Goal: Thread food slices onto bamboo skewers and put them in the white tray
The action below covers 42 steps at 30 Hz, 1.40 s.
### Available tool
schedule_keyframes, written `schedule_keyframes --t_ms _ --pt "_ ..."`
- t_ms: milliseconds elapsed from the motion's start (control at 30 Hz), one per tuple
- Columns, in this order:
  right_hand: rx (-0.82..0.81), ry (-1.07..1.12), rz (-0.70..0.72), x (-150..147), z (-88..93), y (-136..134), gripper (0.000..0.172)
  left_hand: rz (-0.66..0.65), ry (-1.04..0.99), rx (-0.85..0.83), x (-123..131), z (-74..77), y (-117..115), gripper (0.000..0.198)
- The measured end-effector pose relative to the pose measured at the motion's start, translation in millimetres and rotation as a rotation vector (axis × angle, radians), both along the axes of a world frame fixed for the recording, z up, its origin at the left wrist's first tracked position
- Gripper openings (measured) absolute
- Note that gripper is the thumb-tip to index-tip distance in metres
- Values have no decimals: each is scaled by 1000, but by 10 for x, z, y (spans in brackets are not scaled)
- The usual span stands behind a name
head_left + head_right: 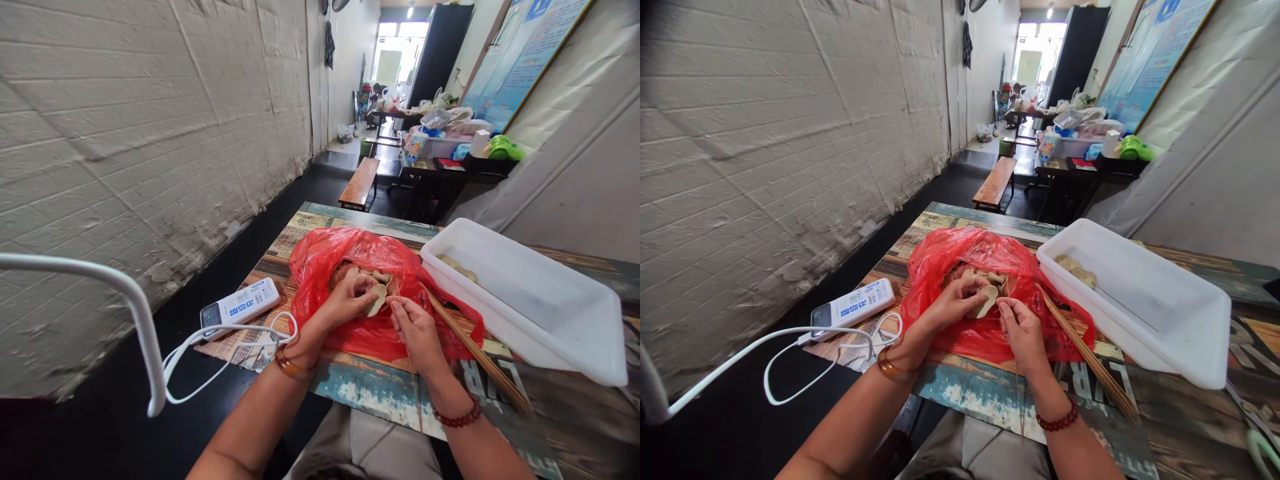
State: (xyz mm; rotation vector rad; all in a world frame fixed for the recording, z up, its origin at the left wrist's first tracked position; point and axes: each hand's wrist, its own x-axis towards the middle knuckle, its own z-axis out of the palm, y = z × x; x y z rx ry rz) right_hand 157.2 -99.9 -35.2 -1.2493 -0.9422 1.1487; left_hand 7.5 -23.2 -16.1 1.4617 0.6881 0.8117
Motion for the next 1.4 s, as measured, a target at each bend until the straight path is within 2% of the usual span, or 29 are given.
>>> schedule_keyframes --t_ms 167,300,500,700,967,1200,1300,1400 --pt "-11 85 -22 -5 -13 13 35 -100 14 56 -14 43 -25 27" --pt "-26 53 38 8 -7 13 29 -143 28 72 -10 26 -35 29" --pt "-23 227 -45 14 19 24 32 -76 -142 -234 -1 -5 -25 46" --pt "-6 286 -92 10 12 51 33 -181 -165 -337 64 -20 -81 37" --pt "52 55 -35 -44 54 -5 28 69 -208 -361 43 -81 -12 32" --pt "109 -208 60 -34 68 -99 40 189 -349 -300 -10 -40 -6 23" --pt "163 -348 69 -50 41 -89 37 217 -380 -330 -2 -38 -7 25" --pt "232 -441 61 -71 33 -76 29 193 -397 -390 15 -41 -10 29"
